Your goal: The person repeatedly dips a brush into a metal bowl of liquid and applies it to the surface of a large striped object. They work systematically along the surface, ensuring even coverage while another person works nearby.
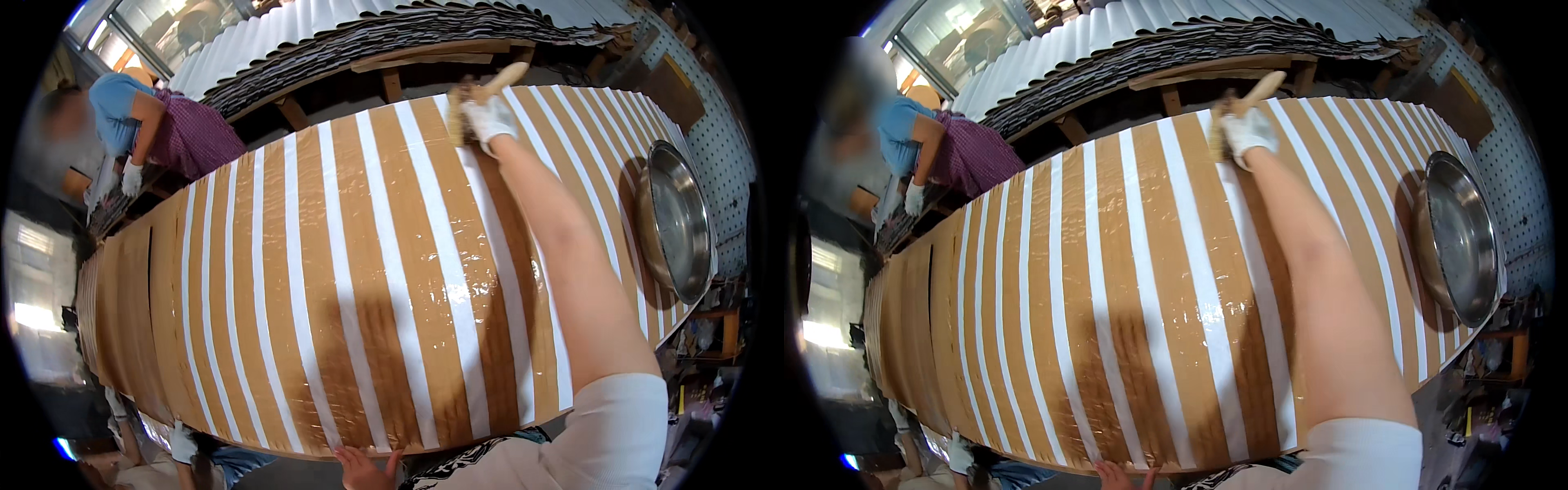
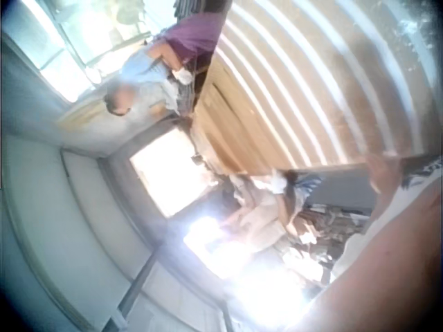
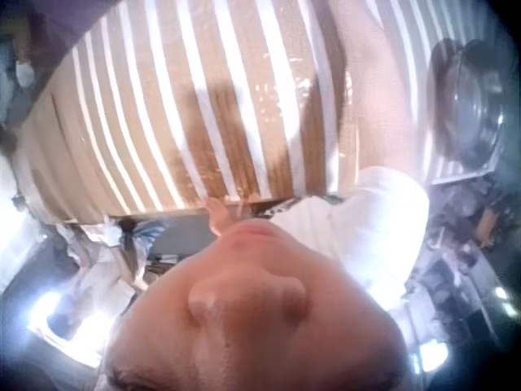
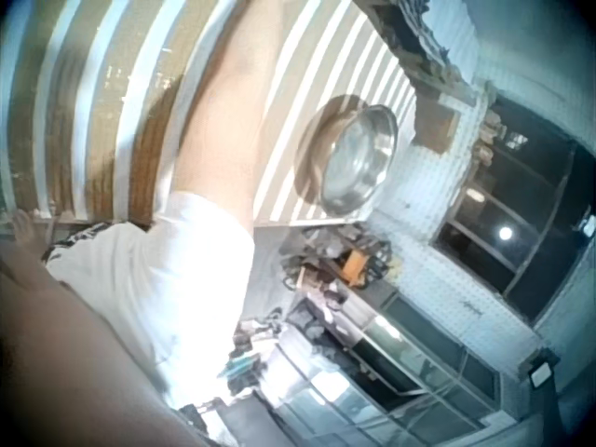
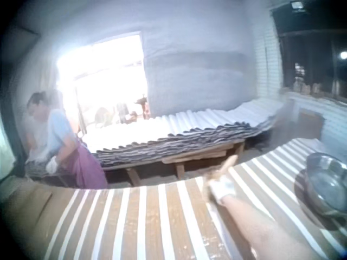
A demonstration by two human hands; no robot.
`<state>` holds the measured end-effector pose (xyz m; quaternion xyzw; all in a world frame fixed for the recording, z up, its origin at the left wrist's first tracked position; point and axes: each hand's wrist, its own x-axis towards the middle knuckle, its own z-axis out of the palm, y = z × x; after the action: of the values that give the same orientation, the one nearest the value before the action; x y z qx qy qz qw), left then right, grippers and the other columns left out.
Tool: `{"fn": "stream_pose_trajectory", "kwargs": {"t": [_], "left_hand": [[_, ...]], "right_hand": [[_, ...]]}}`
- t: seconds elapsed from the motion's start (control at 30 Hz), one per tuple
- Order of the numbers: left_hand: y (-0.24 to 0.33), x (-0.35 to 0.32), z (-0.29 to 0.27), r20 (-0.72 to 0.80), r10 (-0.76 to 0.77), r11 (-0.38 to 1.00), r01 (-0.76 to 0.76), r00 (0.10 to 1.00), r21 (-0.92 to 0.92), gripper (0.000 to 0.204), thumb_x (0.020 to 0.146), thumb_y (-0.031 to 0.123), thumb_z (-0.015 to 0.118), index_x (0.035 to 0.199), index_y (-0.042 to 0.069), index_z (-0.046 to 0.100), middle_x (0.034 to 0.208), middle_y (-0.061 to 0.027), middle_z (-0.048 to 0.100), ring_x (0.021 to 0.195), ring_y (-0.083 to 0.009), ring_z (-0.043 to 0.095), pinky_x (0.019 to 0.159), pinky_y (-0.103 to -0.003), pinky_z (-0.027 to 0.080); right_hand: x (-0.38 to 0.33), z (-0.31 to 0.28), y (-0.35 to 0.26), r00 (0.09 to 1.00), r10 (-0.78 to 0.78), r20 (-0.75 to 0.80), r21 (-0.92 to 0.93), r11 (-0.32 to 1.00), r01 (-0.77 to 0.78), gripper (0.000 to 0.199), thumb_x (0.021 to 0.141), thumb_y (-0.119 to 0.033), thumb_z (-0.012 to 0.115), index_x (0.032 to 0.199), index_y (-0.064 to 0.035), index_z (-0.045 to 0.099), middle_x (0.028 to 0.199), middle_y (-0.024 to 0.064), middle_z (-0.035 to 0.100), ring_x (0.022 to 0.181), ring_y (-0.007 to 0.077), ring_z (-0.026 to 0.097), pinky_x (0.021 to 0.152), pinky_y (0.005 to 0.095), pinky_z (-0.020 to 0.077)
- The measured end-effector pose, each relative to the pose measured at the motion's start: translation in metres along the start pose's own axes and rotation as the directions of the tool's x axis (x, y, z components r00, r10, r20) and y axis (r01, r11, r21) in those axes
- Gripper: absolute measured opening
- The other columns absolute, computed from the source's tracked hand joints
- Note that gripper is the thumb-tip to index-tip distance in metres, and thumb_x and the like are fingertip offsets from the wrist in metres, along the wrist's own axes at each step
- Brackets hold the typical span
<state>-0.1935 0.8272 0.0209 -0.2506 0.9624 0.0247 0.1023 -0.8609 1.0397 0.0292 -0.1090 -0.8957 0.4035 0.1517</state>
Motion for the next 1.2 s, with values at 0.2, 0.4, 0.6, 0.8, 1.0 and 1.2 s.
{"fn": "stream_pose_trajectory", "kwargs": {"t": [0.2, 0.4, 0.6, 0.8, 1.0, 1.2], "left_hand": [[-0.004, 0.007, 0.001, 0.027, 0.029, 1.000, -0.029, 0.999, 0.001, 0.073, 0.087, 0.050, 0.060, 0.129, -0.009, 0.049, 0.131, -0.0282, 0.051, 0.126, -0.0426, 0.046, 0.107, -0.050, 0.037], [0.003, 0.016, -0.002, 0.053, 0.039, 0.999, -0.039, 0.998, -0.001, 0.077, 0.083, 0.050, 0.064, 0.129, -0.010, 0.049, 0.131, -0.0293, 0.051, 0.125, -0.0435, 0.047, 0.105, -0.048, 0.039], [0.004, 0.016, -0.006, 0.075, 0.043, 0.999, -0.042, 0.996, -0.019, 0.080, 0.080, 0.051, 0.068, 0.128, -0.011, 0.049, 0.130, -0.0304, 0.051, 0.124, -0.0445, 0.048, 0.103, -0.047, 0.042], [-0.008, 0.021, -0.013, 0.042, 0.072, 0.997, -0.070, 0.997, -0.038, 0.084, 0.077, 0.052, 0.071, 0.128, -0.011, 0.049, 0.130, -0.0315, 0.051, 0.123, -0.0454, 0.048, 0.101, -0.046, 0.044], [-0.007, 0.010, -0.010, -0.037, 0.078, 0.995, -0.080, 0.996, -0.063, 0.088, 0.073, 0.052, 0.075, 0.128, -0.012, 0.049, 0.129, -0.0325, 0.051, 0.122, -0.0464, 0.049, 0.099, -0.045, 0.046], [-0.009, 0.002, 0.002, -0.260, 0.035, 0.980, -0.084, 0.965, -0.182, 0.089, 0.072, 0.054, 0.076, 0.126, -0.011, 0.051, 0.131, -0.0347, 0.049, 0.121, -0.0474, 0.049, 0.099, -0.044, 0.045]], "right_hand": [[0.037, -0.094, 0.007, 0.948, -0.234, 0.215, -0.391, 0.869, 0.303, 0.050, 0.076, -0.043, 0.070, 0.107, -0.0042, 0.065, 0.099, 0.0197, 0.068, 0.094, 0.0371, 0.065, 0.084, 0.0416, 0.0508], [0.017, -0.034, -0.024, 0.703, -0.495, 0.511, -0.244, 0.700, 0.671, 0.037, 0.076, -0.032, 0.076, 0.096, -0.0035, 0.063, 0.102, 0.0195, 0.064, 0.095, 0.0351, 0.063, 0.082, 0.0405, 0.0492], [0.017, 0.016, -0.065, 0.752, -0.564, 0.342, -0.239, 0.722, 0.650, 0.029, 0.084, -0.030, 0.069, 0.102, -0.0085, 0.062, 0.098, 0.0176, 0.064, 0.095, 0.0368, 0.061, 0.084, 0.0422, 0.0485], [0.024, 0.041, -0.084, 0.709, -0.676, 0.201, -0.159, 0.692, 0.704, 0.037, 0.081, -0.038, 0.072, 0.098, -0.0058, 0.068, 0.091, 0.0189, 0.068, 0.089, 0.0348, 0.066, 0.078, 0.0387, 0.0527], [-0.019, 0.077, -0.113, 0.688, -0.608, 0.397, -0.350, 0.592, 0.725, 0.030, 0.081, -0.025, 0.070, 0.105, -0.0091, 0.061, 0.096, 0.0161, 0.067, 0.094, 0.0347, 0.064, 0.081, 0.0416, 0.0513], [-0.098, 0.127, -0.210, 0.838, -0.476, 0.268, 0.088, 0.878, 0.471, 0.032, 0.078, -0.036, 0.065, 0.096, -0.0089, 0.068, 0.090, 0.0169, 0.070, 0.090, 0.0317, 0.067, 0.080, 0.0410, 0.0521]]}}
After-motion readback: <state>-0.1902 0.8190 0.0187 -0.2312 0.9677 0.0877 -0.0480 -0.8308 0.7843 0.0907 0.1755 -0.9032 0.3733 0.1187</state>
